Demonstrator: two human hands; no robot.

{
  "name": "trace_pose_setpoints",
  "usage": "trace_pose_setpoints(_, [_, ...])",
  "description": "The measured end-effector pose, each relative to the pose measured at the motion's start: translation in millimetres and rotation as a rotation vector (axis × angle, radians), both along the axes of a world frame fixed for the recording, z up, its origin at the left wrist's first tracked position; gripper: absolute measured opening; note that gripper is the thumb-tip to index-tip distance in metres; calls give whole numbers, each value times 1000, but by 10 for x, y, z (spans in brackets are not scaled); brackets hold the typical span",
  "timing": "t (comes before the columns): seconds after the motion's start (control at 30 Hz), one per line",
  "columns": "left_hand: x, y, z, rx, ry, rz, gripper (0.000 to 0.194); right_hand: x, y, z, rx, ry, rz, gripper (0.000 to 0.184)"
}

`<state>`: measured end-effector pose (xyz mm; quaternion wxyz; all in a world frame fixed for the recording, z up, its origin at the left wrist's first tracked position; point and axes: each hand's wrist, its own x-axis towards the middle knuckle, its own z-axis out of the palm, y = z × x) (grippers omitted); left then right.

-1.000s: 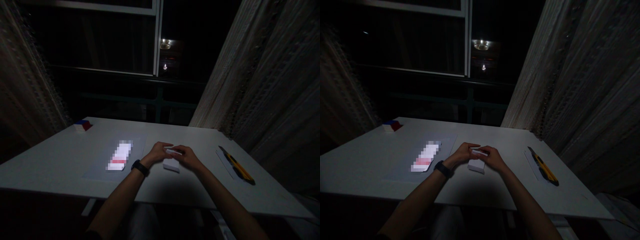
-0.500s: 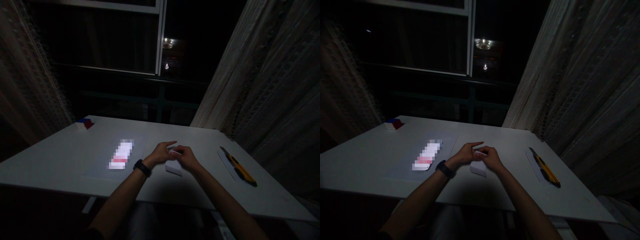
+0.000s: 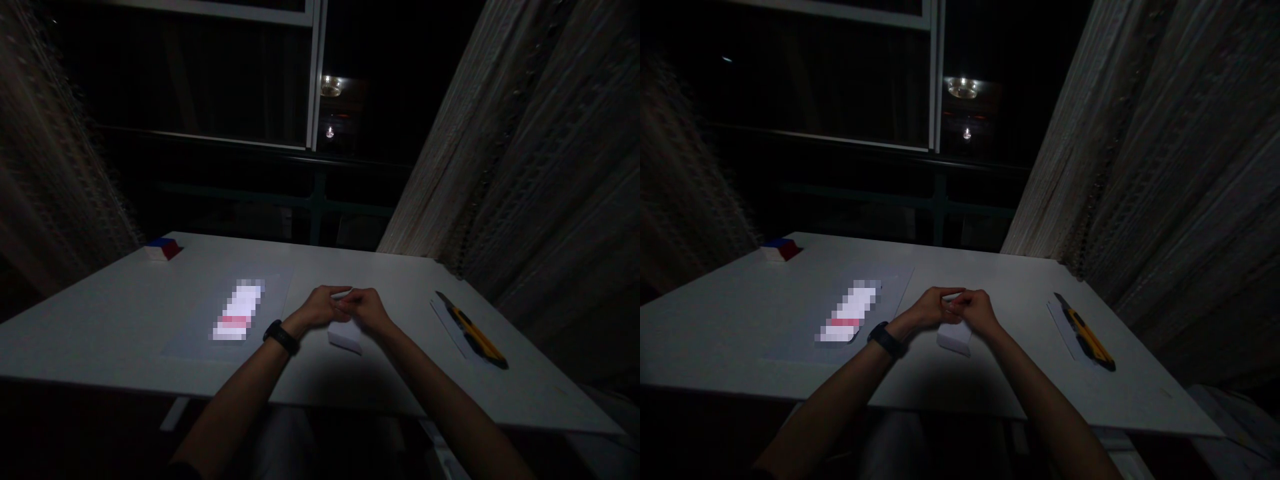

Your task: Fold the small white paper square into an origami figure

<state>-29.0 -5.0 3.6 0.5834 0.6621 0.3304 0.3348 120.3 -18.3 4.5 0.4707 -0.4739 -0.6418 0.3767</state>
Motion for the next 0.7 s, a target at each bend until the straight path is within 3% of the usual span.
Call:
trace_pose_setpoints(0.13, [-16, 9, 16, 0, 28, 29, 81, 63, -4, 24, 24, -54, 45, 24])
trace_pose_setpoints(0.3, [-18, -10, 81, -70, 17, 25, 80, 149, 11, 25, 36, -163, -1, 30])
trace_pose_setpoints(0.43, [-1, -25, 117, -115, -13, 29, 79, 191, -6, 64, 37, -156, 60, 33])
trace_pose_setpoints(0.6, [-5, -35, 142, -117, -8, 45, 75, 217, -32, 71, 12, -156, 3, 36])
trace_pose_setpoints(0.7, [-9, -49, 162, -121, -20, 53, 73, 219, -29, 56, -2, -120, 44, 35])
